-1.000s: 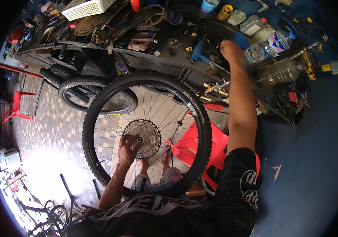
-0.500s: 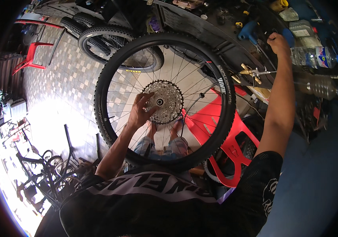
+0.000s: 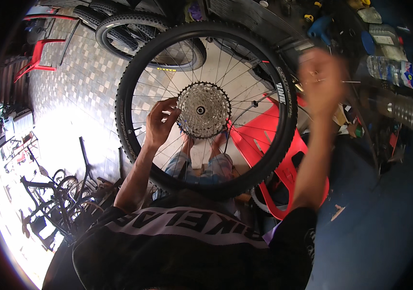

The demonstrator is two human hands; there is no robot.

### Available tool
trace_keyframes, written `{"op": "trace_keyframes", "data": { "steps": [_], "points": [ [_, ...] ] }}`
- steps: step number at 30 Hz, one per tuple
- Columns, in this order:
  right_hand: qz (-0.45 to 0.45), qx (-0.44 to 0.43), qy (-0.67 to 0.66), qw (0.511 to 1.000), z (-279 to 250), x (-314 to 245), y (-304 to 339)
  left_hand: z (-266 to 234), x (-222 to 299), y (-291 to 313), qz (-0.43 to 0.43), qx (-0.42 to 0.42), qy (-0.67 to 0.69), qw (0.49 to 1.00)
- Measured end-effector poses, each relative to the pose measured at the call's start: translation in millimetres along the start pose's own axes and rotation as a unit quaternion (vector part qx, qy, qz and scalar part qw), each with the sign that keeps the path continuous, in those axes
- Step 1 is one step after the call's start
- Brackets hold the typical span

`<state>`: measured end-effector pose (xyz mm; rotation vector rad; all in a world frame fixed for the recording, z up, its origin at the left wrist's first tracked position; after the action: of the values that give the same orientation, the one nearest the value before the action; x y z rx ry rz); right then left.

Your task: The person assembles a bicycle wheel by attaching a cassette to the rear hub. They place the cassette onto the hub, then insert and tighten multiple spacers and a lockring using a wrench. The wheel remains held in hand throughout the process.

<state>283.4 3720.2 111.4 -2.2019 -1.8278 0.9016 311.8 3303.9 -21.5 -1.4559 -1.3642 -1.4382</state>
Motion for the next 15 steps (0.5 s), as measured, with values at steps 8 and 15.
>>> {"op": "trace_keyframes", "data": {
  "steps": [8, 15],
  "points": [
    [-0.188, -0.154, -0.133, 0.961, 68, -121, 164, 39, 36, 6, -0.152, -0.104, 0.235, 0.954],
    [0.012, -0.203, -0.334, 0.92, 72, -146, 175, 41, 30, 7, -0.149, -0.061, 0.304, 0.939]
  ]
}}
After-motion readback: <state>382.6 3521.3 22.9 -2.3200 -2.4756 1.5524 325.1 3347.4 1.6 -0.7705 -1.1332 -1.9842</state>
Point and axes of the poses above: each hand's wrist, its own y-axis away from the middle knuckle, its own z-axis out of the palm, x = y × z, the point moved 4 cm from there along -y, towards the middle knuckle, and after that the axes turned 12 degrees about y, right-handed, at the moved point
